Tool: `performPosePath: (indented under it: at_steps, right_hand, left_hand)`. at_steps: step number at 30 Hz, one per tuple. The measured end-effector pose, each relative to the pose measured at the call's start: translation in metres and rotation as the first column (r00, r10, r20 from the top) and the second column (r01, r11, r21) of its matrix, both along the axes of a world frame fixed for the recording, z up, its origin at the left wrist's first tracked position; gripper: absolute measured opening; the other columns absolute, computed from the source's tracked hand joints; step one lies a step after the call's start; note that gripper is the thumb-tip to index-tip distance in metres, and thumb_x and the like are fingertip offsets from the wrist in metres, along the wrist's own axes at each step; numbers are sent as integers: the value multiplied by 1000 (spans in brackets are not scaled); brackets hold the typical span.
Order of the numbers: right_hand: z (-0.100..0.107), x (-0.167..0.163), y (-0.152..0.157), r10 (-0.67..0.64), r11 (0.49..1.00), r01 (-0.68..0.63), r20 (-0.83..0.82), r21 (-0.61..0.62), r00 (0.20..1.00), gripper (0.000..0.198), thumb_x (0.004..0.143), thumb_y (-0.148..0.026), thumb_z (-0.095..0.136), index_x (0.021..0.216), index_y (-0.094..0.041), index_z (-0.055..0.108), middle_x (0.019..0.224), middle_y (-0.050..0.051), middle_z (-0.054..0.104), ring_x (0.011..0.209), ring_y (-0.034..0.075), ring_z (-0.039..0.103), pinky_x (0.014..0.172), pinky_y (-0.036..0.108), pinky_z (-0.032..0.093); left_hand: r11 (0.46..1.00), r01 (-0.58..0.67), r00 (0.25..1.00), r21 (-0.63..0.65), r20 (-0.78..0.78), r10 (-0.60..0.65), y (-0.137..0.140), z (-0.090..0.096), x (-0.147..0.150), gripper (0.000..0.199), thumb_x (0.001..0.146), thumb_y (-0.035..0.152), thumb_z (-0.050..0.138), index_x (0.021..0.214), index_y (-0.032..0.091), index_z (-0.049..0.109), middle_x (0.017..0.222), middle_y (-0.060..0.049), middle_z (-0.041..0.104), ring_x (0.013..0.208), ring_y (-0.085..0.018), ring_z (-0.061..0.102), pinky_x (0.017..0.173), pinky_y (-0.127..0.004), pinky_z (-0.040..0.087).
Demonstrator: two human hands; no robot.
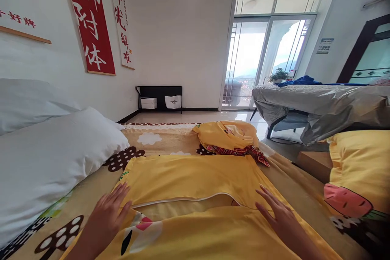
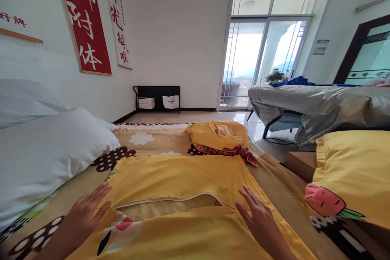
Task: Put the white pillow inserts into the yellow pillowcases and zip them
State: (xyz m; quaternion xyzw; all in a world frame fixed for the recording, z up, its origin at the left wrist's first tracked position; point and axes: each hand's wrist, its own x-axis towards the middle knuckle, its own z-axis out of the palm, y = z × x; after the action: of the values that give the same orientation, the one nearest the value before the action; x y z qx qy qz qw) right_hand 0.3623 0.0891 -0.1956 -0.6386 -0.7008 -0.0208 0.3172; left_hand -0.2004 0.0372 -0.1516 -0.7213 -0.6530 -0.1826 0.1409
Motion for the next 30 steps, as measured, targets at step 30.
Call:
performPosePath:
  at_steps: [30]
  right_hand:
    - [-15, 35, 201, -227, 880, 336, 325, -336, 918, 64, 93, -53, 19, 149, -24, 29, 156, 2, 25, 144, 23, 17, 117, 48, 14]
  left_hand:
    - [882, -278, 948, -380, 40, 316, 216, -48, 2, 59, 94, 48, 26, 149, 26, 27, 157, -1, 22, 145, -22, 19, 115, -51, 18]
